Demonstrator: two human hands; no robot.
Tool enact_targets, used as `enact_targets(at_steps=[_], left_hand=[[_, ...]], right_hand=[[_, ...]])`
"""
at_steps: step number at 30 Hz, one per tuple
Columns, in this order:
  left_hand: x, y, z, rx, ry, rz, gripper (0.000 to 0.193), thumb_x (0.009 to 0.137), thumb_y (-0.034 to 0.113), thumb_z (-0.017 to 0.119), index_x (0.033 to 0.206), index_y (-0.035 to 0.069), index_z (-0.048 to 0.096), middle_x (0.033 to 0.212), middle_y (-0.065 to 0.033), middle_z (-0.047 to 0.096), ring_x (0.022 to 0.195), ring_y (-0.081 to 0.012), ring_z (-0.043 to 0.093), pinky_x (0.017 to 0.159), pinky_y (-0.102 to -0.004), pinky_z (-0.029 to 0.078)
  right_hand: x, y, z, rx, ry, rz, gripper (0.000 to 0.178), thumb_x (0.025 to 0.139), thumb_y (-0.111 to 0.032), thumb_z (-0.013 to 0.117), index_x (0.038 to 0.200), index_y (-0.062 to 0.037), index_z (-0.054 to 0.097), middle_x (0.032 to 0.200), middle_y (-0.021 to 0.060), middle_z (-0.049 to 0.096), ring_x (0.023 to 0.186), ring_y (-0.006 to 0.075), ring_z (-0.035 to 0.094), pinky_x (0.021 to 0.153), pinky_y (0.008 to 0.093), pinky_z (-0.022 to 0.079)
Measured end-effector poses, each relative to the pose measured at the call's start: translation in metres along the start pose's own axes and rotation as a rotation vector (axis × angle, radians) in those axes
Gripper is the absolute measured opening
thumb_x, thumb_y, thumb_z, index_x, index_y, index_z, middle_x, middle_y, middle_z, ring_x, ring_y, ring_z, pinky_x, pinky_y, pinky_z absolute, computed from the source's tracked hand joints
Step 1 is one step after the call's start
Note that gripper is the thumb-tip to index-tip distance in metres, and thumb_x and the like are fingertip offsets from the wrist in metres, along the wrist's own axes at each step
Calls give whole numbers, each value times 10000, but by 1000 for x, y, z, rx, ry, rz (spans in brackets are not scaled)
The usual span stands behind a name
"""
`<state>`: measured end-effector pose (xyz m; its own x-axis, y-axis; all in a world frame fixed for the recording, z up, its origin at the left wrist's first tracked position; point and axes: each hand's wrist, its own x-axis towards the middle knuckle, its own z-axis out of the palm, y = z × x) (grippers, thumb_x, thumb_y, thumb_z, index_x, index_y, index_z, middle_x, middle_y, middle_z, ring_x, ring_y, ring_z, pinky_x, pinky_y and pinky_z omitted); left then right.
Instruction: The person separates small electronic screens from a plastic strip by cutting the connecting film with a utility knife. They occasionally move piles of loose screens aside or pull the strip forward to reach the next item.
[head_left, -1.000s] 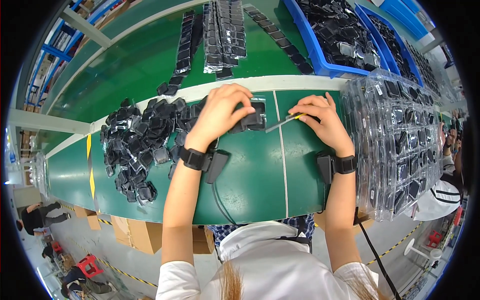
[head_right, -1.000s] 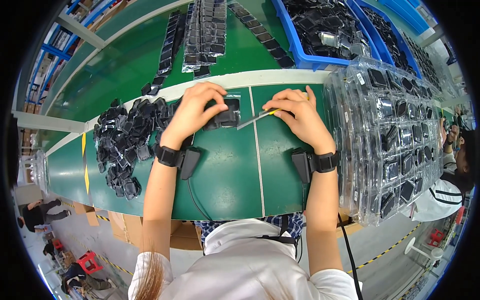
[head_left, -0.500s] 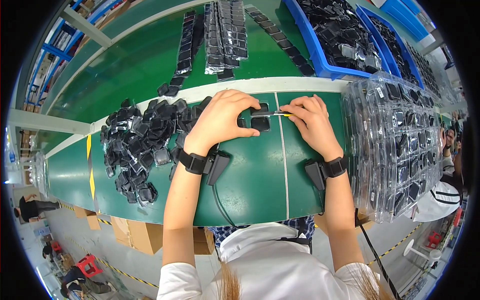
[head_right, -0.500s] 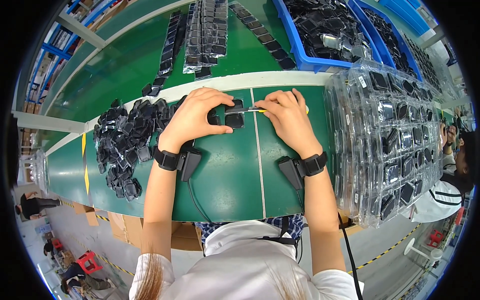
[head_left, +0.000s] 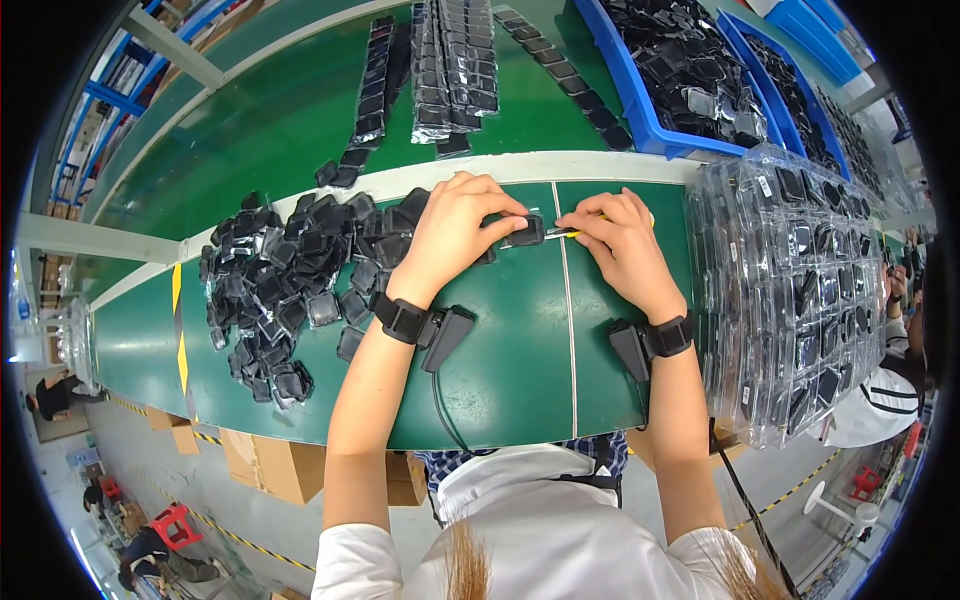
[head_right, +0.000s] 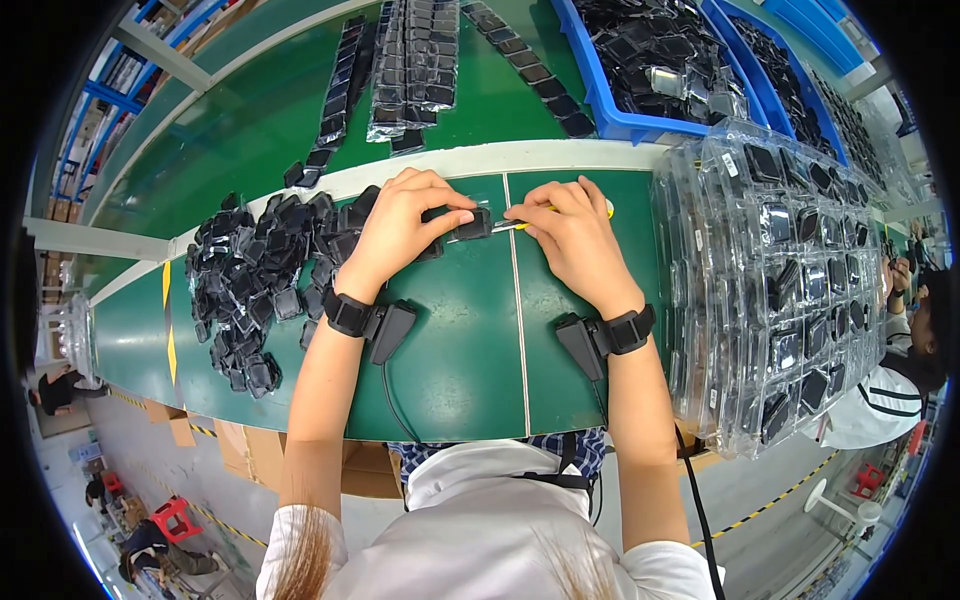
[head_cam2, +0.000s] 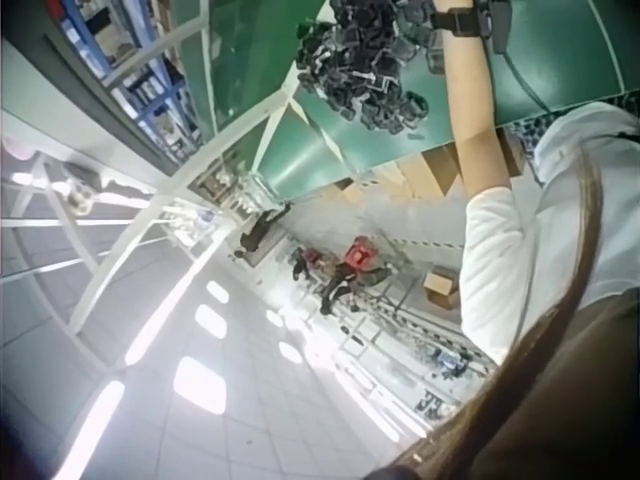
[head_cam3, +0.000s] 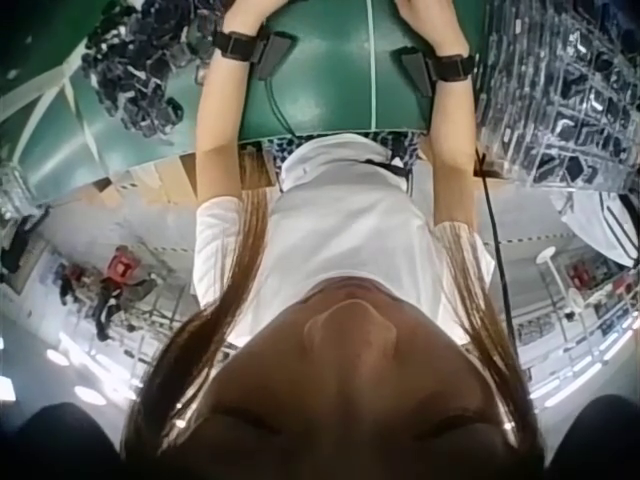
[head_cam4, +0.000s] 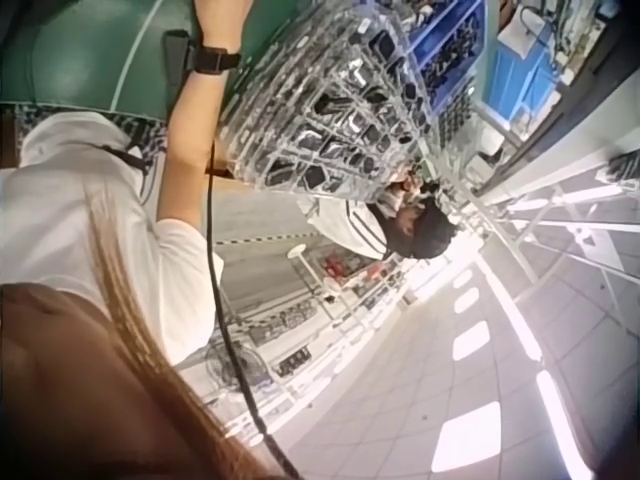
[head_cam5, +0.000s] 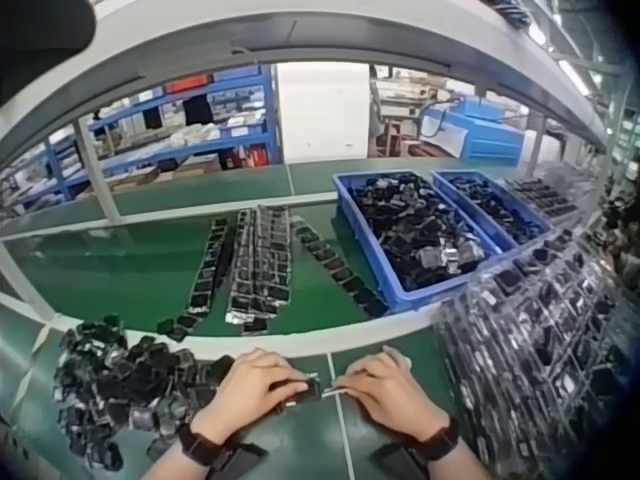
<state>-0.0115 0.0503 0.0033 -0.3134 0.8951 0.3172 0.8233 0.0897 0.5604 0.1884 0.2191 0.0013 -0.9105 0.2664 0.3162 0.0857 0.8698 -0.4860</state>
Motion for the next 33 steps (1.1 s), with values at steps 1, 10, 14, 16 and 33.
enact_targets(at_steps=[1, 10, 14, 16, 33], left_hand=[[1, -1, 1, -3, -7, -8, 156, 854, 283, 800, 946, 158, 814, 923, 8, 714, 976, -232, 623, 911, -390, 463], [5, -3, 2, -47, -3, 35, 157, 826, 262, 823, 935, 149, 820, 919, 1, 726, 976, -242, 622, 932, -397, 462], [2, -12, -2, -94, -32, 50, 157, 821, 232, 828, 944, 136, 823, 927, -25, 741, 985, -259, 635, 942, -403, 480], [4, -11, -5, -107, -46, 57, 150, 822, 226, 825, 944, 137, 823, 921, -26, 738, 992, -261, 636, 944, -403, 481], [-37, -2, 2, 352, 213, 104, 170, 858, 163, 700, 990, 103, 612, 1012, -85, 572, 1054, -311, 567, 961, -449, 502]], right_hand=[[0, 0, 1, -8, 1, 9, 268, 903, -36, 714, 1148, -136, 754, 1078, 15, 630, 1079, 232, 617, 1216, 542, 290], [8, 7, 2, 0, -15, -47, 270, 903, -32, 711, 1130, -168, 760, 1107, -1, 646, 1182, 206, 591, 1241, 557, 231], [6, 10, -17, 81, -164, -50, 255, 902, -39, 715, 1111, -171, 775, 1105, 2, 663, 1170, 209, 611, 1249, 540, 220], [1, 13, -26, 84, -148, -33, 256, 904, -36, 711, 1110, -172, 778, 1107, 1, 669, 1163, 213, 617, 1251, 530, 219], [3, 27, -15, 63, 222, 36, 266, 938, 22, 634, 1180, -53, 715, 1157, 134, 652, 1134, 327, 607, 1041, 413, 439]])
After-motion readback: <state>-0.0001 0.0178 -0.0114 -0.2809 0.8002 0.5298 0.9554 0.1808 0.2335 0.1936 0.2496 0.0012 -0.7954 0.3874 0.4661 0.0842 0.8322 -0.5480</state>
